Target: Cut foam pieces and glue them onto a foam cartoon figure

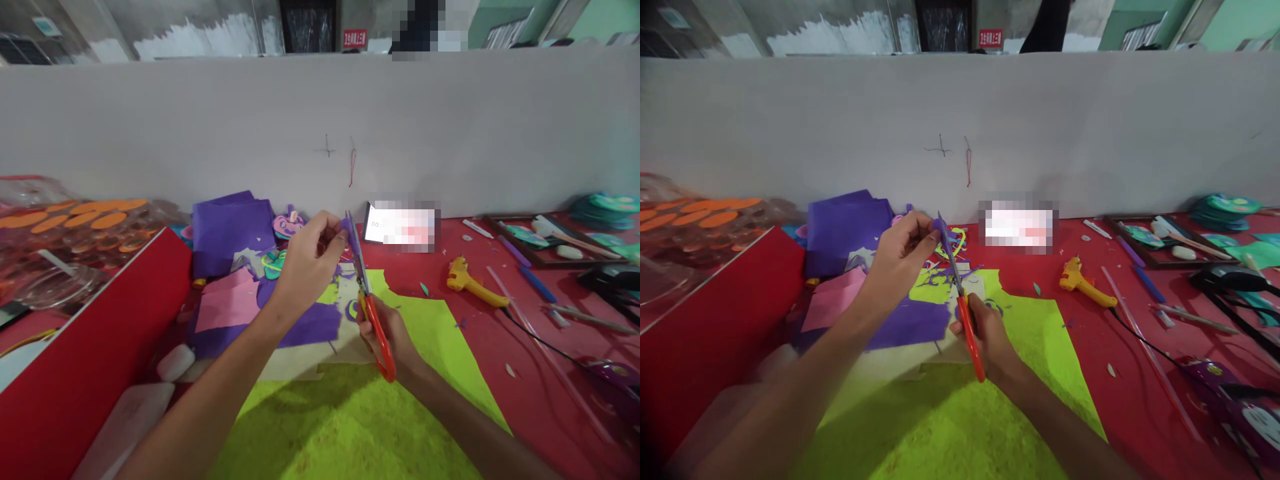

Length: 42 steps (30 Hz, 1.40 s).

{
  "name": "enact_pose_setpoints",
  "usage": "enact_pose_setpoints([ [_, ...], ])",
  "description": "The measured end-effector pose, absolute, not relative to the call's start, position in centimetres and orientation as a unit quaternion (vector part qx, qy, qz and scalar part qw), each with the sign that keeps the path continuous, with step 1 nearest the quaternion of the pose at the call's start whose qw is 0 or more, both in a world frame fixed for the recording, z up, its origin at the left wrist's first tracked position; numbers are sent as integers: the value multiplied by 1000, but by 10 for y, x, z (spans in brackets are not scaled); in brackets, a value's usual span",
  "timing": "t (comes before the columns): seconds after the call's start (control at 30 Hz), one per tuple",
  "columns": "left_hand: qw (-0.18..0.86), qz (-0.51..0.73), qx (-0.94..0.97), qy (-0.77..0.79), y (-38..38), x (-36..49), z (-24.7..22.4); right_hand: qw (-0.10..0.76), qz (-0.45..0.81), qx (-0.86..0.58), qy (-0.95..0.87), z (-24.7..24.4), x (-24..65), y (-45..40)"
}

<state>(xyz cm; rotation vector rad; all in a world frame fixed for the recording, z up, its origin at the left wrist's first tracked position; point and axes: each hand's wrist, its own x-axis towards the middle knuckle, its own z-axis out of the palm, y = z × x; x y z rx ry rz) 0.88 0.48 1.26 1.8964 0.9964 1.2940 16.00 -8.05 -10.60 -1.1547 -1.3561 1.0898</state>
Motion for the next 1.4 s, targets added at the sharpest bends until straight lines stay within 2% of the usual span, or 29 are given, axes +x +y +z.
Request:
enact_pose_setpoints([
  [0.4,339,525,683,379,0,16,8,499,440,-481,-571,-103,159,-81],
  [0.67,351,538,665,380,-3,19,7,515,492,-484,-508,-94,154,-80],
  [0.97,409,559,618,372,-1,23,-2,514,500,-483,-502,-112,156,-79],
  [1.17,419,567,611,361,5,16,3,539,508,-413,-530,-119,155,-73],
  [1.4,430,553,617,358,13,8,3,516,500,-419,-555,-120,154,-78],
])
